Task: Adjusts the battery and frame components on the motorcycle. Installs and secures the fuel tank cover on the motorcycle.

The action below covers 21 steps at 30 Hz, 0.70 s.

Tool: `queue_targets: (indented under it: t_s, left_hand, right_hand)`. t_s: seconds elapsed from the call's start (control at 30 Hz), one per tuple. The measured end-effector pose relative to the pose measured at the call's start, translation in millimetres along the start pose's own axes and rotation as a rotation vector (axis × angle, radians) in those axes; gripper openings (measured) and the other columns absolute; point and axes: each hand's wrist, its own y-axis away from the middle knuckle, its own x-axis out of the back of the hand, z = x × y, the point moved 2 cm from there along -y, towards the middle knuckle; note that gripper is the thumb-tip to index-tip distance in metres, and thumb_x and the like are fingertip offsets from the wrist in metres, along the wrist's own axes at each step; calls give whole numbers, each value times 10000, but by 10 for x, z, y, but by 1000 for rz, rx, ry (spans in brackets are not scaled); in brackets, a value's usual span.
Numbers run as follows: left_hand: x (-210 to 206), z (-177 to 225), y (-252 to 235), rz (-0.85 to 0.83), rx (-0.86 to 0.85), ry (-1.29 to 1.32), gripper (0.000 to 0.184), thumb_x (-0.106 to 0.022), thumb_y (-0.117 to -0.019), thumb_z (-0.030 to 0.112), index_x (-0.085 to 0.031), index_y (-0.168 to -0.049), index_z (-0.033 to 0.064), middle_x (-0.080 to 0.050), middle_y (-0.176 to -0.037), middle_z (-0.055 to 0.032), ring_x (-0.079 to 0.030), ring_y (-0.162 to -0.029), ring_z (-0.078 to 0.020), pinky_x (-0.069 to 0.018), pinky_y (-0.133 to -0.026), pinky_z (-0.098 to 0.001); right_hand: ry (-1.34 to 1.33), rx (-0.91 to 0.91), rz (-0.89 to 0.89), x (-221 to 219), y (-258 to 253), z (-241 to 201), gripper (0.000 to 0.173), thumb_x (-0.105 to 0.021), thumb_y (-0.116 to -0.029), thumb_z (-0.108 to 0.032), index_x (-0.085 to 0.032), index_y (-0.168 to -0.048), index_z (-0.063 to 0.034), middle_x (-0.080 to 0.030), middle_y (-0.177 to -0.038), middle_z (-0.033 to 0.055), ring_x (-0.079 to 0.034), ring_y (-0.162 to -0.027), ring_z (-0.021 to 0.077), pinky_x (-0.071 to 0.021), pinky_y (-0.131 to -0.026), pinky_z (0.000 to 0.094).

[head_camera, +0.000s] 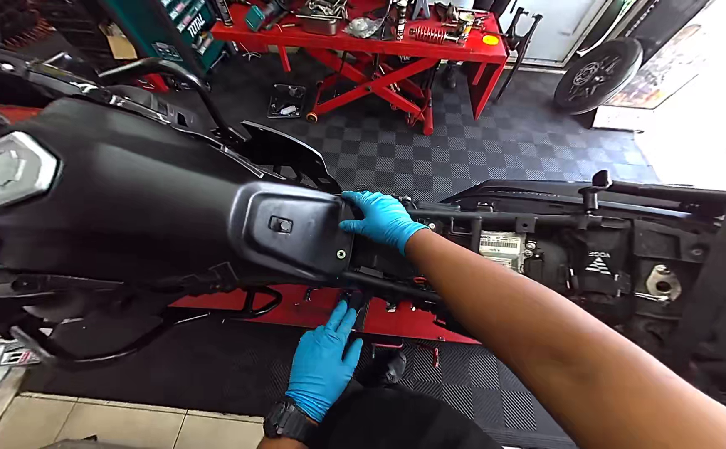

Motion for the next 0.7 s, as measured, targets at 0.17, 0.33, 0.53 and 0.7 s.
queue_targets:
  t_s: [0.17, 0.33, 0.53, 0.7]
  left_hand:
    - [-881, -624, 612, -541, 178, 299, 567, -489, -1020, 582, -566, -1487, 270, -541, -1540, 11, -513, -1417, -193, -398, -1186, -516]
    - [-1832, -1582, 1501, -597, 434, 522, 588, -509, -1005, 596, -622, -1436, 212, -612, -1461, -69, -544, -1389, -256, -390, -1187, -548]
    - [-2622, -2271, 2666, -259, 969, 920, 496, -539, -1051, 461, -676, -1330, 74, -670, -1329, -193, -621, -1266, -368, -457, -1086, -617]
    - [-2810, -2065, 3046, -342, 1011, 923, 507, -537, -1044, 477, -693, -1301, 68, -681, -1298, -208, -619, -1268, -369, -443, -1097, -612]
  right_hand:
    - [-49, 22, 11, 45, 5, 2, 723, -527, -960, -697, -489, -1537, -264, -658, -1376, 83, -636, -1242, 302, -489, -1018, 608]
    - [-29, 50, 22, 19, -5, 1, 662, -452, -1004, -668, -486, -1538, -278, -630, -1431, 62, -615, -1288, 301, -474, -1040, 630]
    - [45, 76, 15, -27, -50, -45, 640, -463, -1008, -650, -486, -1539, -294, -608, -1453, 93, -582, -1332, 312, -446, -1079, 646]
    - [100, 103, 19, -60, -80, -51, 709, -518, -980, -646, -452, -1564, -249, -592, -1459, 141, -556, -1351, 353, -423, -1085, 664]
